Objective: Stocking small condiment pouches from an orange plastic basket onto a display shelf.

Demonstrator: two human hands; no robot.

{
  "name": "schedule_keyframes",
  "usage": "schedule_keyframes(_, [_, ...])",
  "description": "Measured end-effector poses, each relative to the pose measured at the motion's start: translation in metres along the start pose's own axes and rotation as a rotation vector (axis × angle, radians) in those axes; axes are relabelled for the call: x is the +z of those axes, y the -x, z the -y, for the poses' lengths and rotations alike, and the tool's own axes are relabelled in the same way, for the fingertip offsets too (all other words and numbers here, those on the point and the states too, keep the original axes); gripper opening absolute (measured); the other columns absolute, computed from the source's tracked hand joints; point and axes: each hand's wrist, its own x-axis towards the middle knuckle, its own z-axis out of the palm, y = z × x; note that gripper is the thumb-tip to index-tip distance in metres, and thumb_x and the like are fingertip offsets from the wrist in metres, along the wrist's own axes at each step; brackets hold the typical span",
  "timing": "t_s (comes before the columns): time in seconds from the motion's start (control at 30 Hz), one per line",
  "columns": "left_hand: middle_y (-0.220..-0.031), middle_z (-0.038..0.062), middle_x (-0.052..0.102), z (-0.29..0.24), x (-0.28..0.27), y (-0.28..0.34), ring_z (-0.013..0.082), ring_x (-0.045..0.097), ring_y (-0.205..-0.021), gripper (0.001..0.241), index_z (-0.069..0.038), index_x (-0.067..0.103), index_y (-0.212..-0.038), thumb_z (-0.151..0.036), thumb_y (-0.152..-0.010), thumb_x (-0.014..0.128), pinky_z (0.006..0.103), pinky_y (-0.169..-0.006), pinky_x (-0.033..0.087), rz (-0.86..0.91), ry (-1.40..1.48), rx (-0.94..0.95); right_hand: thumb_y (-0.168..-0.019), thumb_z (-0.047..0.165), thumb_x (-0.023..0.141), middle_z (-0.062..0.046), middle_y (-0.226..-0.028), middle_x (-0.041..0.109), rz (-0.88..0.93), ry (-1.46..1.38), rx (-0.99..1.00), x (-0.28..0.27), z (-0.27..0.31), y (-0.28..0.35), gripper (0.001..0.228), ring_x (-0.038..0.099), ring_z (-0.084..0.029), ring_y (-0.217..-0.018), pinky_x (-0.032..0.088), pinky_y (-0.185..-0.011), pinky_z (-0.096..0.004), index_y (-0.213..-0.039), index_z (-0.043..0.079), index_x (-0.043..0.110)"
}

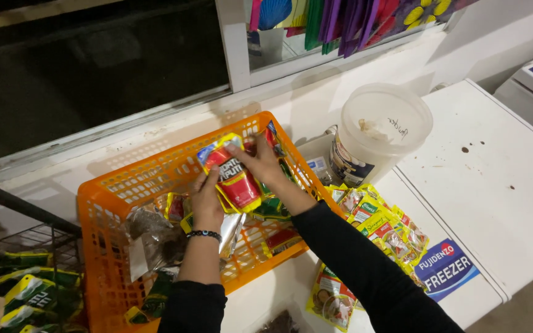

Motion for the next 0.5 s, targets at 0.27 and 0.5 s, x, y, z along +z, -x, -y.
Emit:
schedule_keyframes(0.27, [-0.124, 0.015, 0.071, -0.001, -0.003, -0.004, 0.0283, 0.073, -0.105, 0.037, -0.001, 0.063, -0.13, -0.02, -0.098, 0.066, 0.0456, -0.093, 0.061, -0.094, 0.35, -0.123, -0.095, 0.071, 0.054, -0.023, -0.15, 0.045, 0.402, -0.002, 0.276, 0.003, 0.008, 0.013, 0.102, 0.052, -0.029, -0.139, 0.047, -0.111, -0.038, -0.16, -0.001, 0.02])
schedule_keyframes(0.5, [-0.122, 0.008, 0.071, -0.076, 0.069, 0.12, 0.0254, 0.07, -0.108, 0.04, -0.008, 0.057, -0.133, -0.032, -0.101, 0.057, 0.0436, -0.092, 0.059, -0.166, 0.124, -0.045, -0.1, 0.049, 0.057, -0.019, -0.147, 0.054, 0.235, -0.084, -0.007, -0.014, 0.05, 0.101, 0.075, 0.053, -0.027, -0.134, 0.045, -0.109, -0.037, -0.154, 0.001, 0.035])
